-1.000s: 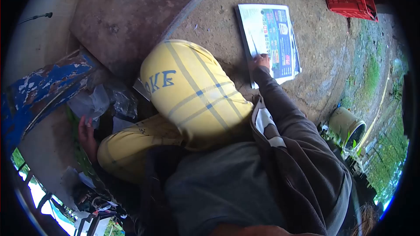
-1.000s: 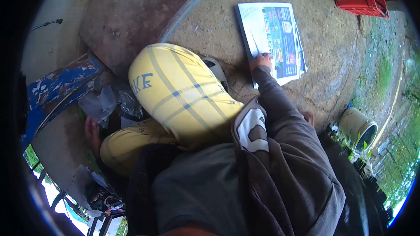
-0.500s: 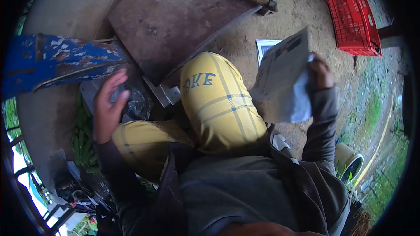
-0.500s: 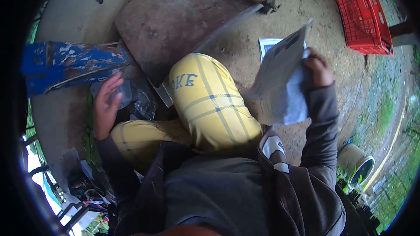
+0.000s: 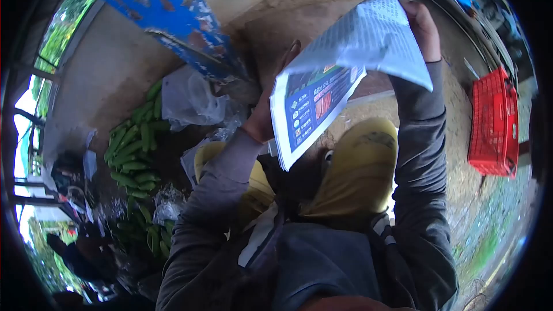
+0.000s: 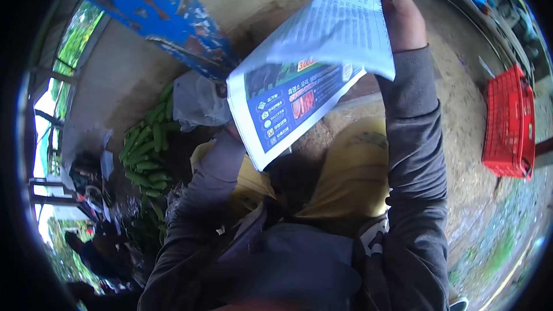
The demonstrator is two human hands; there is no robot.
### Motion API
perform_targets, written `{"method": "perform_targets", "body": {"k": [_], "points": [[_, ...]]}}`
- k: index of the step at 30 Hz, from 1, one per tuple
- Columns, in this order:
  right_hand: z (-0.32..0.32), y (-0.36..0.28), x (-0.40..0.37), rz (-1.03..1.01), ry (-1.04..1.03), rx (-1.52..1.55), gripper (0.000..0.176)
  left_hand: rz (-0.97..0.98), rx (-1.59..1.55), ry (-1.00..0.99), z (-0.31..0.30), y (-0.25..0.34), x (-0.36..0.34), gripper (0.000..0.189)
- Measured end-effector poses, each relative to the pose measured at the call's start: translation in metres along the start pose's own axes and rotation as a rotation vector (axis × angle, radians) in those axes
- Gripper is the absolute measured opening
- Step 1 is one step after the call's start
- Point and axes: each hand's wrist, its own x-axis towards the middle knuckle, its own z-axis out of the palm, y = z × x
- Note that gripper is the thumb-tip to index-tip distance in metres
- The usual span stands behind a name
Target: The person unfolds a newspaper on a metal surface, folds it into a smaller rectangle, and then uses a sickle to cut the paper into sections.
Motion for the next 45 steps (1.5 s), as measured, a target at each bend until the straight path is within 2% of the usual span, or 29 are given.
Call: {"method": "perform_targets", "body": {"k": [1,2,3,5,7,8,9,10,11,13,15,17,18,21,22,24,25,28,34,40,43,45], "points": [[0.013,0.015,0.003,-0.019,-0.015,0.084,0.022,-0.083,-0.335,0.025,0.001,0.006,-0.003,0.071],[-0.012,0.023,0.020,-0.002,-0.048,0.198,0.023,-0.132,-0.352,-0.001,-0.003,0.004,-0.007,0.072],[-0.023,0.036,0.031,-0.030,0.009,0.223,0.026,-0.156,-0.201,-0.057,-0.010,-0.002,-0.010,0.073],[-0.029,0.054,0.037,-0.042,0.075,0.275,0.030,-0.033,0.511,-0.128,-0.020,-0.012,-0.015,0.075],[-0.038,0.069,0.035,-0.056,0.173,0.257,0.029,0.169,0.965,0.046,-0.017,-0.018,-0.011,0.075],[-0.041,0.076,0.033,-0.064,0.222,0.249,0.028,0.096,0.786,0.082,-0.017,-0.016,-0.010,0.059],[-0.043,0.082,0.032,-0.091,0.281,0.146,0.027,0.145,0.712,0.154,-0.018,-0.024,-0.010,0.044],[-0.043,0.086,0.030,-0.022,0.281,0.159,0.027,0.196,0.638,0.223,-0.019,-0.032,-0.010,0.031],[-0.042,0.089,0.028,0.045,0.280,0.172,0.027,0.178,0.669,0.241,-0.023,-0.036,-0.010,0.027],[-0.031,0.093,0.025,0.187,0.243,0.127,0.032,0.159,0.594,0.270,-0.025,-0.038,-0.006,0.029],[-0.011,0.101,0.018,0.139,0.127,-0.092,0.035,0.090,0.570,0.303,-0.024,-0.039,-0.005,0.029],[0.016,0.108,0.006,0.106,-0.015,-0.334,0.040,0.055,0.557,0.259,-0.019,-0.027,-0.003,0.027],[0.032,0.108,-0.001,0.144,-0.020,-0.388,0.038,0.035,0.548,0.234,-0.017,-0.024,-0.002,0.026],[0.049,0.129,-0.013,-0.060,-0.046,-0.646,0.048,0.050,0.635,0.239,-0.018,-0.040,0.001,0.030],[0.057,0.133,-0.016,-0.106,-0.005,-0.679,0.054,-0.001,0.556,0.242,-0.012,-0.034,0.004,0.033],[0.057,0.136,-0.015,-0.307,-0.017,-0.987,0.058,-0.101,0.398,0.261,-0.002,-0.022,0.010,0.042],[0.057,0.137,-0.014,-0.286,-0.007,-0.940,0.058,-0.080,0.313,0.276,-0.003,-0.031,0.010,0.044],[0.054,0.138,-0.009,-0.221,0.022,-0.803,0.056,0.014,0.621,0.196,-0.010,-0.029,0.009,0.050],[0.044,0.140,-0.006,-0.140,0.044,-0.684,0.053,0.114,0.847,0.174,-0.013,-0.039,0.002,0.050],[0.038,0.137,-0.004,-0.107,0.069,-0.685,0.050,0.137,0.761,0.196,-0.007,-0.039,0.007,0.052],[0.027,0.132,-0.005,-0.115,0.017,-0.756,0.044,0.366,0.774,0.216,-0.004,-0.040,0.011,0.058],[0.017,0.133,-0.007,-0.081,-0.017,-0.650,0.043,0.315,0.587,0.199,-0.006,-0.046,0.016,0.058]]}}
